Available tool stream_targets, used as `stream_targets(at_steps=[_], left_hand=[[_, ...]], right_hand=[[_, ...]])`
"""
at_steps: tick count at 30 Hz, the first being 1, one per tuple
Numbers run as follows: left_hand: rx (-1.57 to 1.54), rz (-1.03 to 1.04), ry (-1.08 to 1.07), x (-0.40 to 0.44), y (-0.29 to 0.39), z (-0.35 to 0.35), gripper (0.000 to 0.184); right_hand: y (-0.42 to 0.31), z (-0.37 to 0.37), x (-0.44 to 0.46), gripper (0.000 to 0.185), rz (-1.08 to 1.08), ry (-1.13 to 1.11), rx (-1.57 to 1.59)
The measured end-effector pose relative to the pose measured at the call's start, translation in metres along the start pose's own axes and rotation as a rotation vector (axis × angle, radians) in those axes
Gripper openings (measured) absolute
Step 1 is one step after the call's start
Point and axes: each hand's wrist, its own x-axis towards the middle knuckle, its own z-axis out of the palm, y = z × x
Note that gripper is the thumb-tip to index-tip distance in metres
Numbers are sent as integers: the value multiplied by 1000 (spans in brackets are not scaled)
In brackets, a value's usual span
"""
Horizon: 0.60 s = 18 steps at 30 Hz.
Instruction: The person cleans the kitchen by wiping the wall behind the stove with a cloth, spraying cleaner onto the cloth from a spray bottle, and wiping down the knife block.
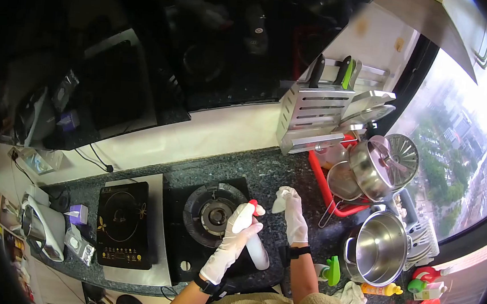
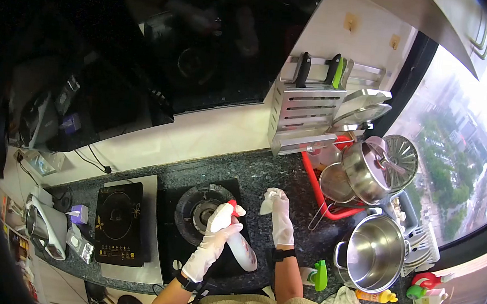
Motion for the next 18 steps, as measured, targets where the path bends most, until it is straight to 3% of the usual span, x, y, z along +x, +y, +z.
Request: stream_targets(at_steps=[3, 4, 6, 7, 9, 13, 16, 18], left_hand=[[-39, 10, 15, 1, -11, 0, 40], [-35, 1, 24, -1, -12, -2, 41], [-76, -8, 52, -8, -15, -5, 41], [-94, -9, 66, -10, -15, -7, 40], [-95, -22, 88, -16, -11, -12, 39], [-93, -24, 100, -25, -7, -27, 37], [-81, -31, 100, -32, 1, -35, 38], [-101, -25, 89, -35, -3, -38, 39]], right_hand=[[-10, 13, 17, 17, 71, -146, 250], [-15, 15, 23, 21, 1, -265, 206], [-61, 44, 12, 26, -51, -284, 233], [-88, 67, 6, 24, -40, -185, 308], [-98, 75, 35, 21, -205, -87, -41], [-155, 113, 76, 22, -786, 175, -569], [-187, 133, 108, 29, -1317, 175, -906], [-182, 101, 171, 36, -1524, 75, -1261]])
